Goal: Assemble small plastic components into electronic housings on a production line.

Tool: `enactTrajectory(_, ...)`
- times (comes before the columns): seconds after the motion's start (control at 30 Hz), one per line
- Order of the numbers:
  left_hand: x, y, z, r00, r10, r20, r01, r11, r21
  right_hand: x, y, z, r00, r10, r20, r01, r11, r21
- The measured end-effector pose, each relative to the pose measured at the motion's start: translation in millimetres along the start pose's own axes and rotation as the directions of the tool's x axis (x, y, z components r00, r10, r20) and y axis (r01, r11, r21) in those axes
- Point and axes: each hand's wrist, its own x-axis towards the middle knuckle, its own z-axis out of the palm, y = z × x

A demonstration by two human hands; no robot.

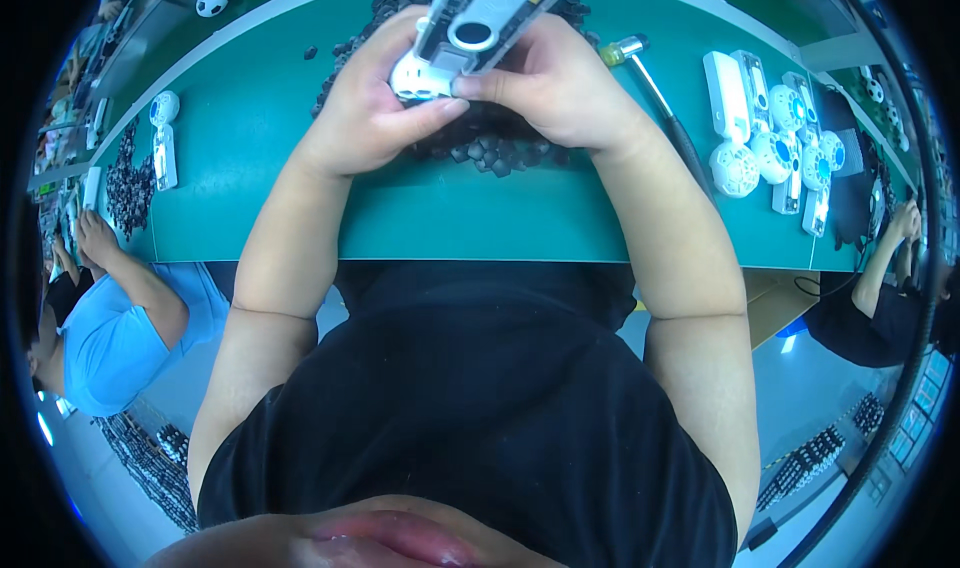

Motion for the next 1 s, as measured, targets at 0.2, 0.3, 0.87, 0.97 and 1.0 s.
enactTrajectory(0.2, -7, -1, 1, 0.957, -0.287, -0.047, 0.246, 0.885, -0.395, 3, -13, 6, 0.991, -0.008, -0.134, -0.027, 0.966, -0.256)
enactTrajectory(0.3, -9, -7, 0, 0.958, -0.285, -0.043, 0.227, 0.838, -0.497, 1, -21, -3, 0.989, 0.053, -0.141, -0.109, 0.898, -0.425)
enactTrajectory(0.87, -3, -4, 3, 0.887, -0.401, -0.229, 0.298, 0.875, -0.381, -8, -32, 0, 0.648, -0.700, 0.299, 0.518, 0.117, -0.847)
enactTrajectory(0.97, -3, 4, 5, 0.884, -0.422, -0.200, 0.358, 0.888, -0.288, -9, -29, 2, 0.548, -0.788, 0.280, 0.524, 0.063, -0.849)
enactTrajectory(1.0, -1, 7, 7, 0.891, -0.408, -0.197, 0.353, 0.898, -0.264, -10, -30, 2, 0.558, -0.784, 0.271, 0.527, 0.083, -0.846)
